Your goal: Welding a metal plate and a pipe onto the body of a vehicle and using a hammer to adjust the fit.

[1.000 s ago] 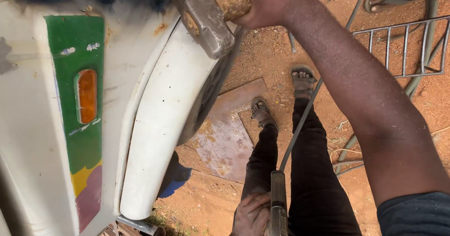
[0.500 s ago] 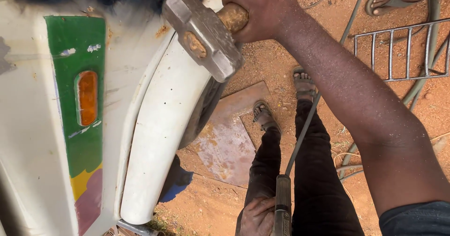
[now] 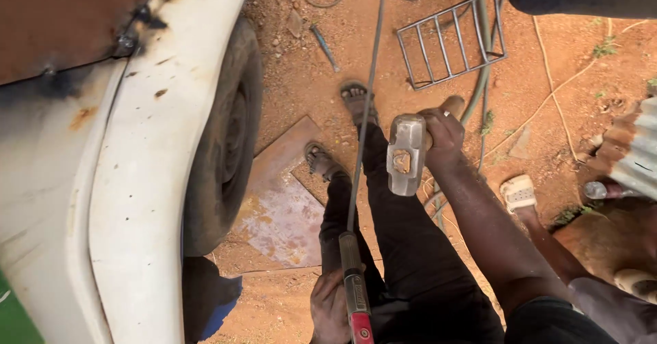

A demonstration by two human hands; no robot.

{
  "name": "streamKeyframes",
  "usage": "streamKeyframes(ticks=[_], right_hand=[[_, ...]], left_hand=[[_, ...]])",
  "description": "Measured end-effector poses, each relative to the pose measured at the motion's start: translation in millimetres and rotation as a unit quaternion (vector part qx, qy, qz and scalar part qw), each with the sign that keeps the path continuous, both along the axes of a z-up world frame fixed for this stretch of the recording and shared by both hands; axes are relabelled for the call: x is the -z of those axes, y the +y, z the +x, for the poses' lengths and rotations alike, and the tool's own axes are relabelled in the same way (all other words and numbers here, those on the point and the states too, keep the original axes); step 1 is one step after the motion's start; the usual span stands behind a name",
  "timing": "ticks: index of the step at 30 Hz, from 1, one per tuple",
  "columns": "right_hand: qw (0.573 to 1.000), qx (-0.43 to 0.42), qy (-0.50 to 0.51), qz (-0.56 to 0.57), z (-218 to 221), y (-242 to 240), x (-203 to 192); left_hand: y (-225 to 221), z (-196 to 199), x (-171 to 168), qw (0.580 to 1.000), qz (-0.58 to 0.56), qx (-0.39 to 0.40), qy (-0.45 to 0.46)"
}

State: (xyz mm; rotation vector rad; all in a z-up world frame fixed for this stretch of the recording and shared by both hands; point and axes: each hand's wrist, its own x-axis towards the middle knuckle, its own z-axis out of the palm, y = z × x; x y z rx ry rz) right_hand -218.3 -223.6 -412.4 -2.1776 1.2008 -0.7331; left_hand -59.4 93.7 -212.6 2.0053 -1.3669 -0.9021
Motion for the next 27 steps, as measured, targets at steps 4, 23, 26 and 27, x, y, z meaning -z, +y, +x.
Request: streamKeyframes(ticks=[4, 23, 26, 27], right_hand=[[0.967, 0.097, 0.16, 0.174, -31, 18, 30], [0.881, 0.119, 0.261, 0.376, -120, -21, 282], [0.895, 0.03, 0.099, 0.434, -71, 1, 187], [0.881, -0.032, -0.003, 0.473, -44, 10, 148]], left_hand=[[-33, 15, -13, 0.999, 0.043, -0.002, 0.003], [-76, 19, 39, 0.981, 0.157, 0.101, 0.053], [-89, 16, 27, 0.983, 0.15, 0.091, 0.063], [-95, 16, 19, 0.98, 0.165, 0.087, 0.072]])
